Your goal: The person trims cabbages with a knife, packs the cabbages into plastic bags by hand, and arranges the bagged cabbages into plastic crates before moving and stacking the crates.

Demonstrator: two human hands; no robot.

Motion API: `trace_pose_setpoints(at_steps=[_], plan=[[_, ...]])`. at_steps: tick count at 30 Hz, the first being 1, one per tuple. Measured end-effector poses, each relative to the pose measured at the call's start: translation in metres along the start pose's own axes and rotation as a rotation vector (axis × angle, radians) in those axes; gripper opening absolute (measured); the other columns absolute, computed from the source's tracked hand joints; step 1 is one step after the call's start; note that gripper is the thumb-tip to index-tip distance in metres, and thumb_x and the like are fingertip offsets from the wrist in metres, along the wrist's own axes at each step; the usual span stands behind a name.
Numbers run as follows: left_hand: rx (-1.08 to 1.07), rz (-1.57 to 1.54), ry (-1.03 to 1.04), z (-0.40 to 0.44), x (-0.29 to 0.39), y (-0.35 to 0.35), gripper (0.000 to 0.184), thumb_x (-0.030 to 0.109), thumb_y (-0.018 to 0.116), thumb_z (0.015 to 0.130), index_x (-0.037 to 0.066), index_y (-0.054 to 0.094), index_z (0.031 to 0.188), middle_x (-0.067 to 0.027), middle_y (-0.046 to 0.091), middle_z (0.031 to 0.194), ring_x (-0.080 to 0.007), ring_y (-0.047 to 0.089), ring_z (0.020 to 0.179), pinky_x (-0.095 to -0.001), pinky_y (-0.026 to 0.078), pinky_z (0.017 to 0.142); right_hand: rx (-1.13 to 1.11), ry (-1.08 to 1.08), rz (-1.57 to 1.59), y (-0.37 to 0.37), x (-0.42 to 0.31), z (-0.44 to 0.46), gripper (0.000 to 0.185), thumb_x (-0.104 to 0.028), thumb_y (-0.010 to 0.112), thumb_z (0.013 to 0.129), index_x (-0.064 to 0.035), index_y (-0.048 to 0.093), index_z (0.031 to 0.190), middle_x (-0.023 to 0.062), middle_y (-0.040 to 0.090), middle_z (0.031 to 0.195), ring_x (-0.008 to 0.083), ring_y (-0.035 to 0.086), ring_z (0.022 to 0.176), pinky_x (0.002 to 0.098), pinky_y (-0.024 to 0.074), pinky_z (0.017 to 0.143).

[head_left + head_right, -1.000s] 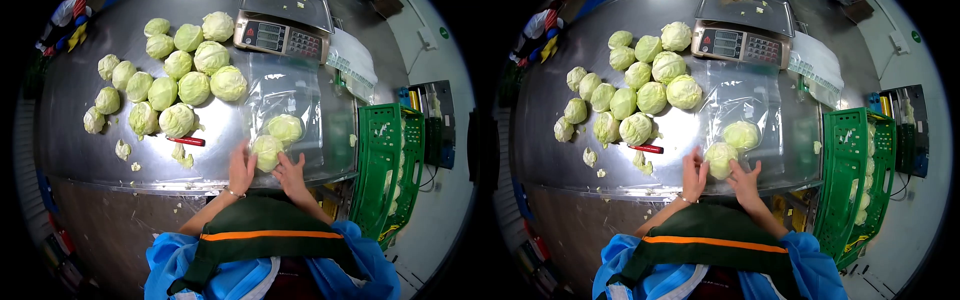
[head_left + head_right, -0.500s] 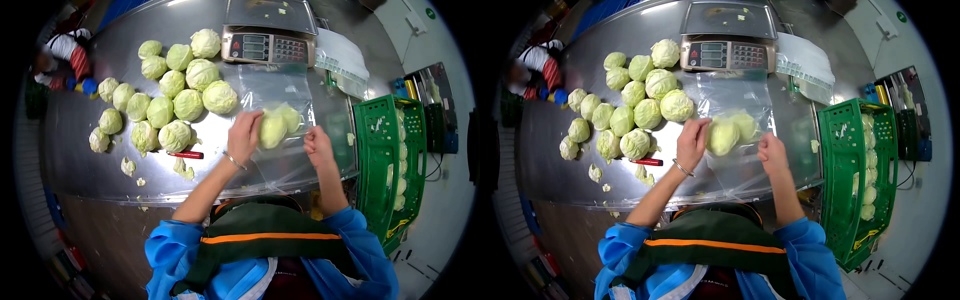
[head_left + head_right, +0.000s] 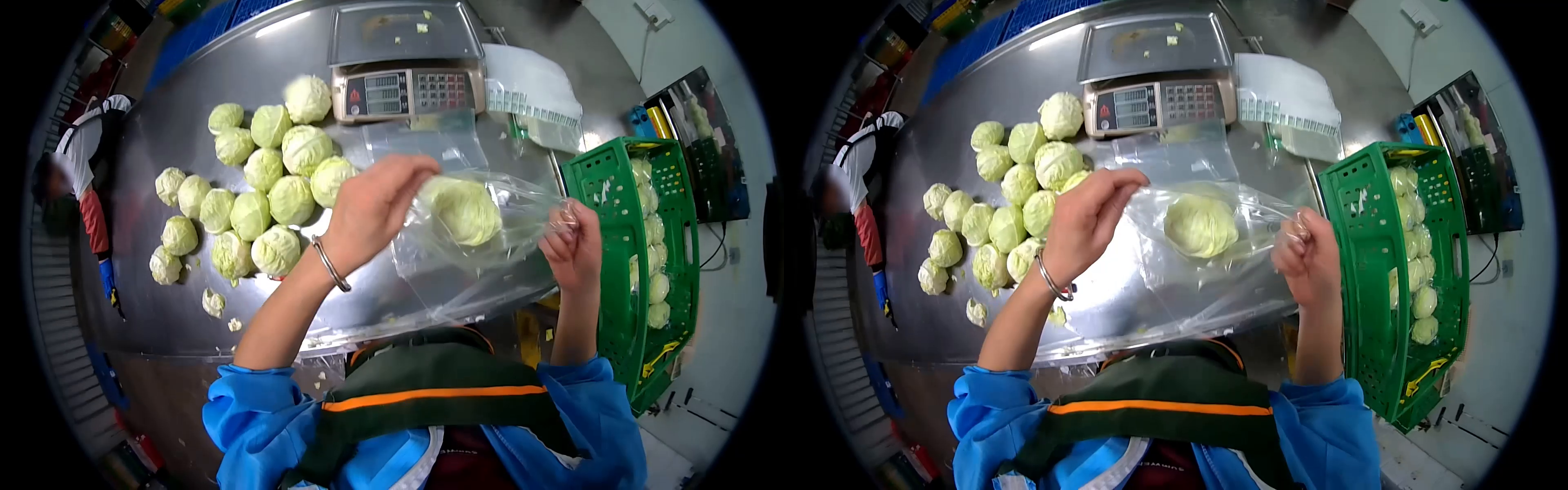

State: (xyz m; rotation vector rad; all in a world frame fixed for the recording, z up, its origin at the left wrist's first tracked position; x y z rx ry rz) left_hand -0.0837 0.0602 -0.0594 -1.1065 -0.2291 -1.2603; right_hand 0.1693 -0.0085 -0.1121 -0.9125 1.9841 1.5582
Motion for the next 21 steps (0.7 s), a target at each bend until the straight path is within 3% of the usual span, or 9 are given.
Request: trace_pose_setpoints(at_steps=[1, 3, 5, 7, 11, 14, 16, 17, 21], plan=[[0.002, 0.005, -0.045, -0.010, -0.010, 0.005, 0.015, 0.005, 0.057, 0.086, 0.004, 0.061, 0.100, -0.0101, 0.063, 0.080, -0.0215, 0.061, 0.068, -0.0292, 0.048, 0.062, 0.159, 0.027, 0.072, -0.011, 0.007, -0.001, 0.028, -0.016, 0.050, 0.091, -0.0138, 0.039, 0.066, -0.0053, 0.035, 0.055, 0.0043, 0.025, 0.040, 0.0201, 0.0204, 0.037], [0.035, 0.026, -0.123, -0.027, -0.031, 0.008, 0.016, 0.007, 0.059, 0.085, 0.006, 0.061, 0.101, -0.0103, 0.064, 0.083, -0.0239, 0.063, 0.074, -0.0294, 0.049, 0.063, 0.146, 0.046, -0.220, 0.001, 0.023, -0.010, 0.029, -0.010, 0.056, 0.087, -0.0144, 0.038, 0.065, -0.0058, 0.035, 0.055, 0.0031, 0.027, 0.041, 0.0192, 0.0203, 0.038], [0.084, -0.118, -0.367, -0.045, -0.045, 0.005, 0.018, 0.007, 0.060, 0.085, 0.005, 0.061, 0.103, -0.0084, 0.063, 0.079, -0.0175, 0.060, 0.068, -0.0269, 0.048, 0.062, 0.144, 0.045, -0.474, 0.004, 0.034, -0.016, 0.033, -0.002, 0.064, 0.081, -0.0123, 0.037, 0.064, -0.0053, 0.036, 0.058, 0.0019, 0.030, 0.044, 0.0188, 0.0207, 0.040], [0.013, -0.317, -0.755, -0.074, -0.046, 0.003, 0.030, 0.009, 0.063, 0.084, 0.004, 0.057, 0.114, -0.0029, 0.054, 0.071, -0.0087, 0.049, 0.060, -0.0232, 0.046, 0.060, 0.211, -0.202, -0.861, 0.005, 0.033, -0.020, 0.032, -0.003, 0.063, 0.082, -0.0094, 0.038, 0.064, -0.0040, 0.038, 0.061, 0.0034, 0.032, 0.047, 0.0204, 0.0237, 0.042], [-0.131, -0.203, -0.661, -0.121, -0.034, 0.022, 0.048, 0.007, 0.062, 0.084, 0.005, 0.045, 0.129, 0.0015, 0.044, 0.073, -0.0064, 0.045, 0.059, -0.0197, 0.045, 0.054, 0.237, -0.929, -1.406, 0.022, 0.029, -0.028, 0.029, -0.005, 0.062, 0.084, -0.0042, 0.041, 0.065, -0.0016, 0.038, 0.065, 0.0055, 0.037, 0.054, 0.0233, 0.0303, 0.048], [-0.072, 0.023, -0.685, -0.169, -0.061, 0.058, 0.045, 0.012, 0.055, 0.088, 0.006, 0.041, 0.131, -0.0053, 0.048, 0.084, -0.0126, 0.052, 0.062, -0.0244, 0.050, 0.052, 0.393, -0.516, -1.160, -0.007, 0.062, -0.030, 0.028, -0.006, 0.063, 0.084, -0.0039, 0.041, 0.066, -0.0002, 0.038, 0.065, 0.0067, 0.040, 0.059, 0.0240, 0.0335, 0.053], [0.012, -0.480, -1.200, -0.182, -0.065, 0.083, 0.039, 0.018, 0.047, 0.091, 0.003, 0.041, 0.126, -0.0095, 0.051, 0.063, -0.0185, 0.052, 0.046, -0.0299, 0.046, 0.049, 0.402, -0.464, -1.019, -0.005, 0.073, -0.030, 0.025, -0.007, 0.063, 0.085, -0.0037, 0.044, 0.069, -0.0005, 0.041, 0.065, 0.0067, 0.039, 0.059, 0.0229, 0.0334, 0.053], [0.096, -0.637, -1.258, -0.181, -0.063, 0.090, 0.035, 0.018, 0.041, 0.094, 0.002, 0.042, 0.125, -0.0074, 0.049, 0.054, -0.0170, 0.049, 0.038, -0.0296, 0.044, 0.044, 0.380, -0.474, -0.945, -0.002, 0.073, -0.028, 0.021, -0.008, 0.063, 0.085, -0.0031, 0.048, 0.072, -0.0013, 0.041, 0.064, 0.0062, 0.039, 0.059, 0.0225, 0.0333, 0.053], [0.134, -0.551, -0.910, -0.137, -0.036, 0.072, 0.030, 0.015, 0.041, 0.094, 0.005, 0.049, 0.121, -0.0004, 0.047, 0.050, -0.0085, 0.047, 0.039, -0.0257, 0.039, 0.040, 0.252, -0.328, -1.256, -0.007, 0.064, -0.018, 0.012, -0.011, 0.060, 0.087, 0.0002, 0.059, 0.092, -0.0049, 0.043, 0.064, 0.0026, 0.037, 0.057, 0.0200, 0.0310, 0.050]])
Point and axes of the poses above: each hand's wrist, its own z-axis towards the middle knuckle, its own y-axis out of the palm, x = y × z, the point moved 5 cm from there along z, towards the middle knuckle
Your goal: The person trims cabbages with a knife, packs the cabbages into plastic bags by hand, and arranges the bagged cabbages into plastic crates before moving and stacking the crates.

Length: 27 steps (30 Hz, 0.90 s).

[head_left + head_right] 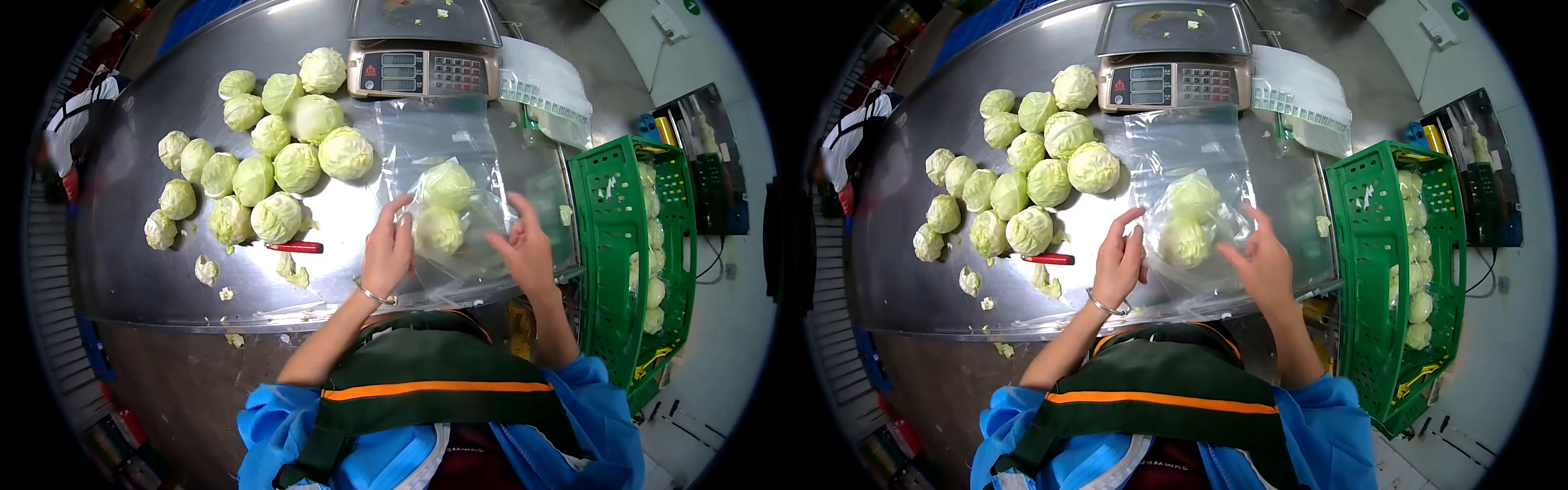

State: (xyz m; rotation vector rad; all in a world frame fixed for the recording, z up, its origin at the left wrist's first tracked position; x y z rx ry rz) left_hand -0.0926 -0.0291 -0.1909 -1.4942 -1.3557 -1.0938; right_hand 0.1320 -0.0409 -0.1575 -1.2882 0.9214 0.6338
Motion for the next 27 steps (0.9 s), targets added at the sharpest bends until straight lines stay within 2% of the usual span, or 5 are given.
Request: trace_pose_setpoints(at_steps=[3, 16, 19, 24, 27], plan=[[-0.041, 0.000, 0.096, 0.021, 0.032, -0.004, 0.026, 0.014, 0.043, 0.094, 0.005, 0.056, 0.115, 0.0012, 0.047, 0.051, -0.0063, 0.044, 0.039, -0.0240, 0.037, 0.040, -0.059, 0.157, 0.198, -0.006, 0.026, 0.023, 0.022, -0.012, 0.058, 0.089, 0.0011, 0.061, 0.107, -0.0064, 0.045, 0.062, 0.0010, 0.036, 0.055, 0.0184, 0.0289, 0.048], [-0.136, 0.293, 0.633, 0.022, 0.191, 0.000, 0.018, 0.009, 0.054, 0.088, 0.003, 0.064, 0.102, -0.0086, 0.060, 0.063, -0.0104, 0.056, 0.049, -0.0249, 0.043, 0.046, 0.343, 0.202, 0.674, -0.041, -0.057, 0.016, 0.023, -0.016, 0.056, 0.089, -0.0049, 0.056, 0.070, -0.0040, 0.043, 0.050, 0.0024, 0.037, 0.041, 0.0179, 0.0271, 0.037], [-0.139, 0.657, 0.691, 0.012, 0.186, -0.002, 0.017, 0.011, 0.056, 0.089, 0.005, 0.065, 0.101, -0.0084, 0.061, 0.061, -0.0087, 0.054, 0.046, -0.0246, 0.043, 0.045, 0.129, 0.073, 0.388, -0.040, -0.045, 0.012, 0.021, -0.014, 0.058, 0.088, -0.0042, 0.056, 0.070, -0.0039, 0.045, 0.050, 0.0021, 0.040, 0.042, 0.0179, 0.0283, 0.038], [-0.267, 0.255, 0.175, -0.020, 0.205, -0.007, 0.017, 0.003, 0.057, 0.084, -0.004, 0.065, 0.097, -0.0031, 0.062, 0.062, -0.0051, 0.050, 0.043, -0.0186, 0.036, 0.040, -0.809, -0.200, 0.545, -0.063, -0.050, 0.001, 0.011, -0.008, 0.060, 0.083, 0.0004, 0.061, 0.076, 0.0035, 0.057, 0.054, 0.0068, 0.052, 0.045, 0.0201, 0.0364, 0.039], [-0.437, 0.303, 0.463, -0.044, 0.245, 0.010, 0.015, 0.004, 0.059, 0.082, -0.006, 0.066, 0.090, -0.0093, 0.066, 0.069, -0.0066, 0.051, 0.043, -0.0180, 0.036, 0.040, -0.907, -0.397, 0.977, -0.039, -0.037, 0.050, 0.022, -0.017, 0.056, 0.086, 0.0028, 0.061, 0.093, 0.0114, 0.062, 0.084, 0.0139, 0.059, 0.073, 0.0253, 0.0462, 0.061]])
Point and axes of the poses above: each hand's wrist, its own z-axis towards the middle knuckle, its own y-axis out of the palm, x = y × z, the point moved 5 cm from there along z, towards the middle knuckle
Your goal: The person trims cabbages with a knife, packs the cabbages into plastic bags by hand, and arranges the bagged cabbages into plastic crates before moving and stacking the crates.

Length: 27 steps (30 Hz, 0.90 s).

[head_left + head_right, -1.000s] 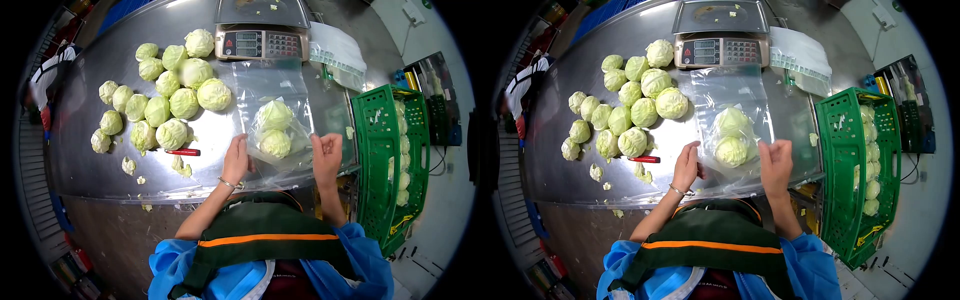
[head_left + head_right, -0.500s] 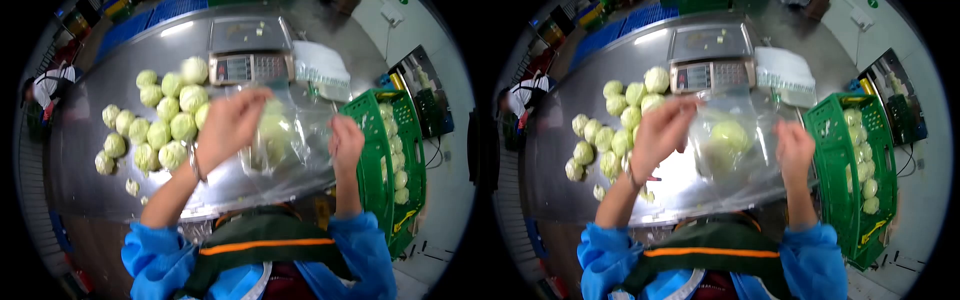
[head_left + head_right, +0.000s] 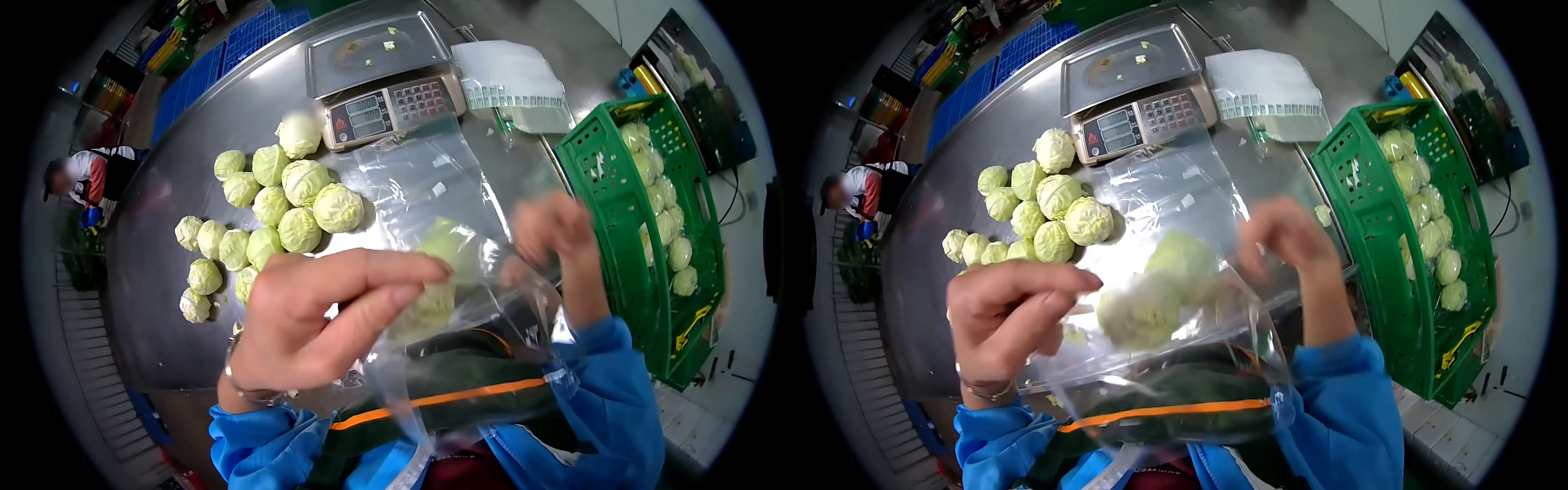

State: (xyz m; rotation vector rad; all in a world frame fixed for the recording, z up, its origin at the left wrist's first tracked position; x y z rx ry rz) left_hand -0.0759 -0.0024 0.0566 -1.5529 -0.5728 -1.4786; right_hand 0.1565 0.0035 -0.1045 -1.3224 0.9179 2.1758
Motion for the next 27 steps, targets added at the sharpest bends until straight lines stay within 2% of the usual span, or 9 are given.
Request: trace_pose_setpoints(at_steps=[3, 7, 10, 14, 16, 18, 19, 22, 27], plan=[[-0.207, 0.081, -0.024, 0.005, 0.013, 0.004, 0.018, 0.006, 0.060, 0.086, -0.002, 0.065, 0.101, -0.0077, 0.069, 0.080, -0.0064, 0.059, 0.057, -0.0215, 0.048, 0.053, -0.133, 0.193, -0.169, 0.009, 0.078, 0.039, 0.044, -0.025, 0.058, 0.085, 0.0021, 0.052, 0.120, 0.0135, 0.053, 0.122, 0.0202, 0.051, 0.110, 0.0337, 0.0410, 0.093], [0.002, -0.020, -0.461, -0.006, -0.025, -0.008, 0.018, 0.007, 0.060, 0.087, -0.001, 0.066, 0.103, 0.0001, 0.059, 0.063, -0.0024, 0.049, 0.050, -0.0182, 0.037, 0.045, -0.351, 0.981, 0.377, 0.066, 0.141, 0.005, 0.058, -0.028, 0.056, 0.087, -0.0003, 0.039, 0.135, 0.0110, 0.039, 0.140, 0.0217, 0.037, 0.127, 0.0304, 0.0304, 0.104], [0.025, -0.020, -0.674, -0.019, -0.066, -0.022, 0.020, 0.009, 0.059, 0.089, 0.000, 0.063, 0.106, 0.0035, 0.053, 0.057, -0.0009, 0.046, 0.048, -0.0180, 0.033, 0.042, -0.320, 0.704, 0.533, 0.064, 0.153, -0.029, 0.056, -0.025, 0.056, 0.087, -0.0014, 0.039, 0.135, 0.0092, 0.038, 0.141, 0.0194, 0.036, 0.128, 0.0284, 0.0284, 0.106], [-0.018, 0.094, -0.803, -0.027, -0.098, -0.032, 0.020, 0.013, 0.056, 0.091, 0.001, 0.062, 0.107, 0.0032, 0.055, 0.061, -0.0015, 0.048, 0.047, -0.0189, 0.037, 0.042, 0.130, 1.002, 0.725, 0.052, 0.185, -0.051, 0.061, -0.024, 0.057, 0.087, -0.0027, 0.033, 0.139, 0.0129, 0.039, 0.139, 0.0213, 0.041, 0.125, 0.0308, 0.0312, 0.105], [-0.048, 0.184, -0.739, -0.032, -0.086, -0.033, 0.021, 0.015, 0.054, 0.092, 0.002, 0.061, 0.106, 0.0015, 0.059, 0.066, -0.0021, 0.049, 0.047, -0.0190, 0.039, 0.041, -0.022, 0.669, 0.732, 0.053, 0.160, -0.043, 0.060, -0.028, 0.055, 0.088, -0.0047, 0.033, 0.139, 0.0123, 0.046, 0.132, 0.0222, 0.049, 0.117, 0.0333, 0.0401, 0.099], [0.076, 0.150, -0.835, -0.024, -0.095, -0.048, 0.020, 0.017, 0.054, 0.092, 0.001, 0.061, 0.101, -0.0014, 0.061, 0.071, -0.0032, 0.049, 0.045, -0.0181, 0.039, 0.040, 0.177, 0.872, 0.932, 0.049, 0.158, -0.046, 0.060, -0.032, 0.053, 0.090, -0.0055, 0.032, 0.139, 0.0115, 0.049, 0.129, 0.0224, 0.052, 0.114, 0.0341, 0.0442, 0.095], [0.089, 0.072, -0.886, -0.029, -0.103, -0.049, 0.020, 0.017, 0.054, 0.092, 0.001, 0.061, 0.101, -0.0006, 0.060, 0.069, -0.0032, 0.049, 0.045, -0.0182, 0.039, 0.040, 0.309, 0.959, 0.512, 0.050, 0.115, -0.030, 0.059, -0.039, 0.049, 0.091, -0.0059, 0.034, 0.138, 0.0125, 0.050, 0.127, 0.0249, 0.052, 0.114, 0.0362, 0.0463, 0.093], [-0.023, 0.042, -0.811, -0.032, -0.105, -0.041, 0.018, 0.015, 0.055, 0.091, 0.001, 0.061, 0.101, -0.0002, 0.058, 0.063, -0.0037, 0.048, 0.044, -0.0194, 0.037, 0.040, 0.627, 0.912, 1.024, 0.025, 0.189, -0.057, 0.055, -0.042, 0.045, 0.092, -0.0085, 0.036, 0.136, 0.0130, 0.050, 0.126, 0.0259, 0.053, 0.113, 0.0402, 0.0467, 0.092], [0.036, 0.337, -0.555, -0.041, -0.171, -0.044, 0.014, 0.012, 0.058, 0.088, 0.003, 0.063, 0.098, -0.0049, 0.054, 0.056, -0.0067, 0.045, 0.046, -0.0247, 0.035, 0.044, 0.604, 0.977, 0.307, -0.007, 0.175, -0.052, 0.053, -0.042, 0.041, 0.095, -0.0110, 0.034, 0.137, 0.0105, 0.045, 0.132, 0.0243, 0.046, 0.117, 0.0417, 0.0398, 0.095]])
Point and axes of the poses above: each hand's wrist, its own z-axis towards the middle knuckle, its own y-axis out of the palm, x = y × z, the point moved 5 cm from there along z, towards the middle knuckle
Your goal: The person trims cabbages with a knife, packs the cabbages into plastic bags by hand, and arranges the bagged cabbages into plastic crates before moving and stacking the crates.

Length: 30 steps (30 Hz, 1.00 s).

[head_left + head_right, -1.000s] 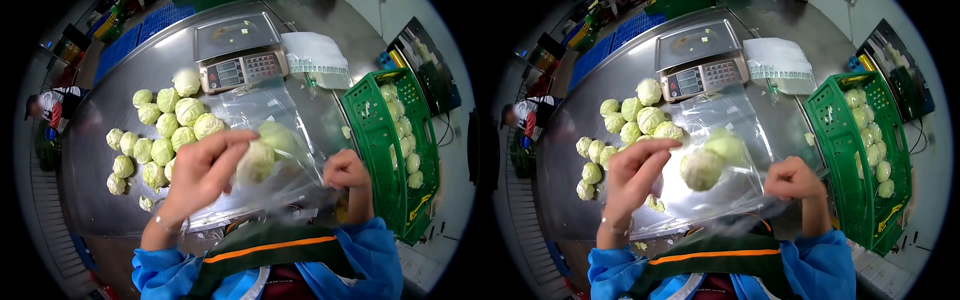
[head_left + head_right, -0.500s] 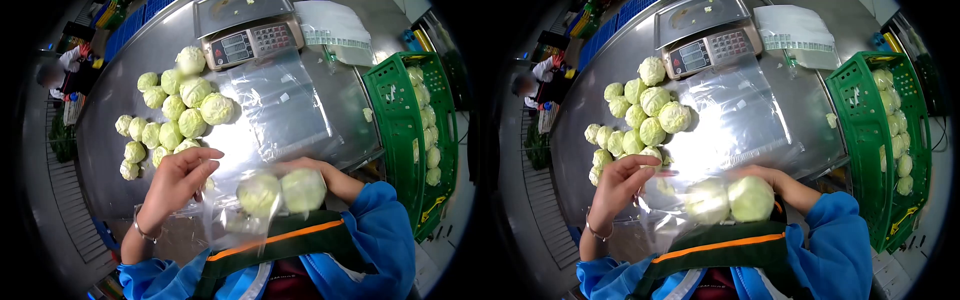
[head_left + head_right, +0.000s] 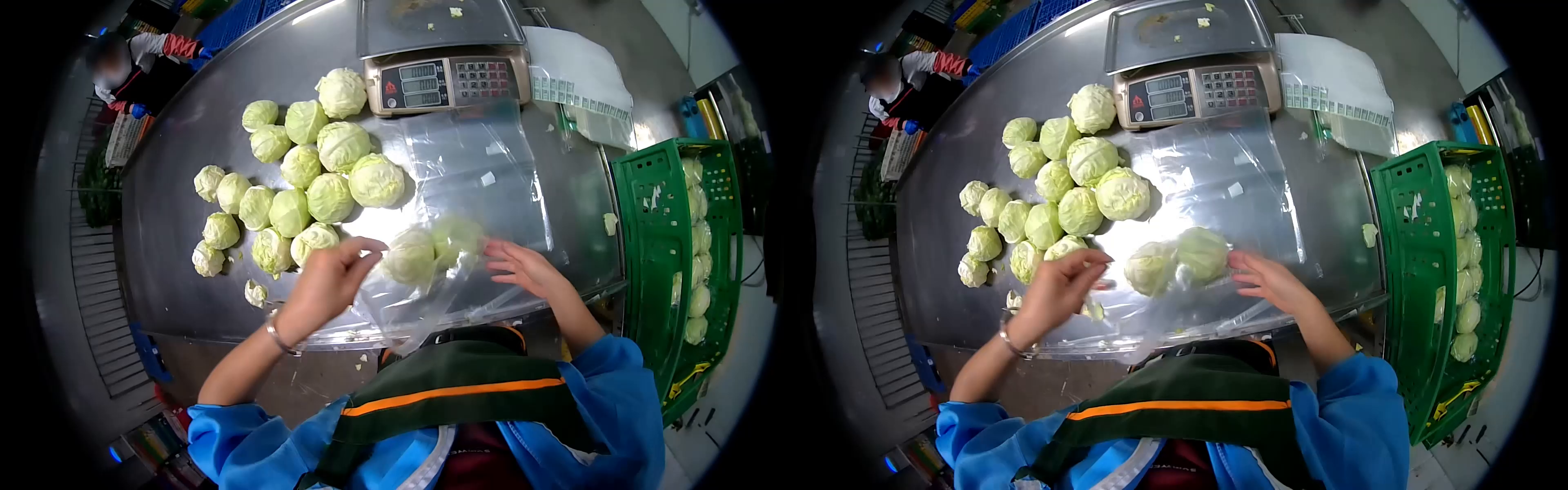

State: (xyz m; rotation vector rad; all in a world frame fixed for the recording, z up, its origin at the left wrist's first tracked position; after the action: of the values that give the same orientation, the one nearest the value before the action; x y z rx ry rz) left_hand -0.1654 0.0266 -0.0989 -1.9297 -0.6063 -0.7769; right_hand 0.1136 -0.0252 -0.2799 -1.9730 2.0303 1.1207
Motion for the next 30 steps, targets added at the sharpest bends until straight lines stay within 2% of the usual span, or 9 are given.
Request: trace_pose_setpoints(at_steps=[2, 6, 9, 17, 20, 22, 24, 25, 30], plan=[[0.037, -0.038, 0.031, 0.000, -0.011, 0.005, 0.014, 0.010, 0.059, 0.087, 0.004, 0.063, 0.099, -0.0083, 0.053, 0.055, -0.0105, 0.044, 0.044, -0.0270, 0.036, 0.044, 0.043, -0.021, -0.215, -0.020, 0.003, -0.002, 0.051, -0.039, 0.040, 0.096, -0.0124, 0.030, 0.139, 0.0112, 0.040, 0.136, 0.0265, 0.045, 0.118, 0.0424, 0.0395, 0.095], [0.037, 0.054, 0.098, -0.003, -0.013, 0.000, 0.016, 0.009, 0.058, 0.088, 0.001, 0.060, 0.102, -0.0011, 0.056, 0.060, -0.0042, 0.046, 0.045, -0.0218, 0.037, 0.043, 0.302, -0.767, -0.377, 0.102, -0.096, -0.056, 0.065, -0.037, 0.056, 0.086, -0.0104, 0.030, 0.139, 0.0130, 0.042, 0.129, 0.0270, 0.051, 0.105, 0.0382, 0.0433, 0.086], [-0.006, 0.081, 0.059, -0.015, -0.016, -0.004, 0.023, 0.010, 0.060, 0.087, 0.001, 0.057, 0.108, -0.0008, 0.053, 0.057, -0.0052, 0.047, 0.047, -0.0225, 0.038, 0.044, 0.524, -0.802, -1.160, 0.163, -0.122, -0.045, 0.068, -0.021, 0.064, 0.078, -0.0081, 0.031, 0.137, 0.0159, 0.047, 0.116, 0.0326, 0.053, 0.100, 0.0415, 0.0462, 0.080], [-0.014, 0.224, 0.010, -0.045, -0.067, -0.007, 0.040, 0.020, 0.055, 0.086, 0.000, 0.046, 0.120, -0.0202, 0.064, 0.080, -0.0326, 0.061, 0.058, -0.0397, 0.048, 0.061, 0.465, -0.876, -1.195, 0.127, -0.073, -0.047, 0.056, -0.007, 0.056, 0.075, -0.0059, 0.042, 0.129, 0.0183, 0.052, 0.103, 0.0308, 0.056, 0.072, 0.0395, 0.0472, 0.069], [-0.228, -0.275, -0.299, -0.044, -0.071, -0.001, 0.037, 0.009, 0.042, 0.090, -0.004, 0.040, 0.125, -0.0145, 0.065, 0.087, -0.0149, 0.060, 0.055, -0.0267, 0.048, 0.048, 0.389, -0.836, -1.057, 0.126, -0.065, -0.039, 0.040, -0.008, 0.053, 0.078, -0.0047, 0.054, 0.119, 0.0204, 0.060, 0.090, 0.0296, 0.058, 0.068, 0.0384, 0.0478, 0.067], [-0.031, -0.484, -0.173, -0.038, -0.038, -0.023, 0.030, 0.010, 0.047, 0.089, -0.001, 0.050, 0.117, -0.0095, 0.064, 0.086, -0.0109, 0.055, 0.056, -0.0221, 0.043, 0.048, 0.363, -0.439, -0.531, 0.132, -0.093, -0.053, 0.030, -0.006, 0.049, 0.081, -0.0037, 0.062, 0.108, 0.0195, 0.065, 0.086, 0.0288, 0.063, 0.075, 0.0359, 0.0490, 0.068], [0.152, -0.489, 0.039, -0.021, -0.040, -0.051, 0.024, 0.018, 0.054, 0.089, 0.001, 0.059, 0.105, -0.0045, 0.063, 0.078, -0.0098, 0.057, 0.063, -0.0204, 0.044, 0.057, 0.517, -0.999, -0.618, 0.132, -0.125, -0.090, 0.024, -0.007, 0.049, 0.081, -0.0029, 0.066, 0.097, 0.0186, 0.065, 0.088, 0.0254, 0.064, 0.075, 0.0350, 0.0492, 0.067], [0.058, 0.214, 0.238, -0.020, -0.039, -0.076, 0.043, 0.031, 0.045, 0.094, 0.007, 0.047, 0.130, -0.0172, 0.057, 0.118, -0.0317, 0.059, 0.101, -0.0321, 0.053, 0.079, 0.583, -1.281, -0.578, 0.128, -0.131, -0.096, 0.021, -0.007, 0.049, 0.080, -0.0019, 0.067, 0.090, 0.0177, 0.065, 0.079, 0.0246, 0.063, 0.067, 0.0348, 0.0484, 0.062], [0.006, -0.519, 0.202, 0.016, 0.032, -0.070, 0.035, 0.011, 0.054, 0.085, 0.001, 0.057, 0.118, -0.0157, 0.060, 0.108, -0.0192, 0.061, 0.090, -0.0236, 0.051, 0.064, 0.717, -1.254, -0.449, 0.113, -0.143, -0.154, 0.018, -0.008, 0.049, 0.078, -0.0016, 0.066, 0.077, 0.0117, 0.057, 0.054, 0.0204, 0.052, 0.048, 0.0346, 0.0399, 0.049]])
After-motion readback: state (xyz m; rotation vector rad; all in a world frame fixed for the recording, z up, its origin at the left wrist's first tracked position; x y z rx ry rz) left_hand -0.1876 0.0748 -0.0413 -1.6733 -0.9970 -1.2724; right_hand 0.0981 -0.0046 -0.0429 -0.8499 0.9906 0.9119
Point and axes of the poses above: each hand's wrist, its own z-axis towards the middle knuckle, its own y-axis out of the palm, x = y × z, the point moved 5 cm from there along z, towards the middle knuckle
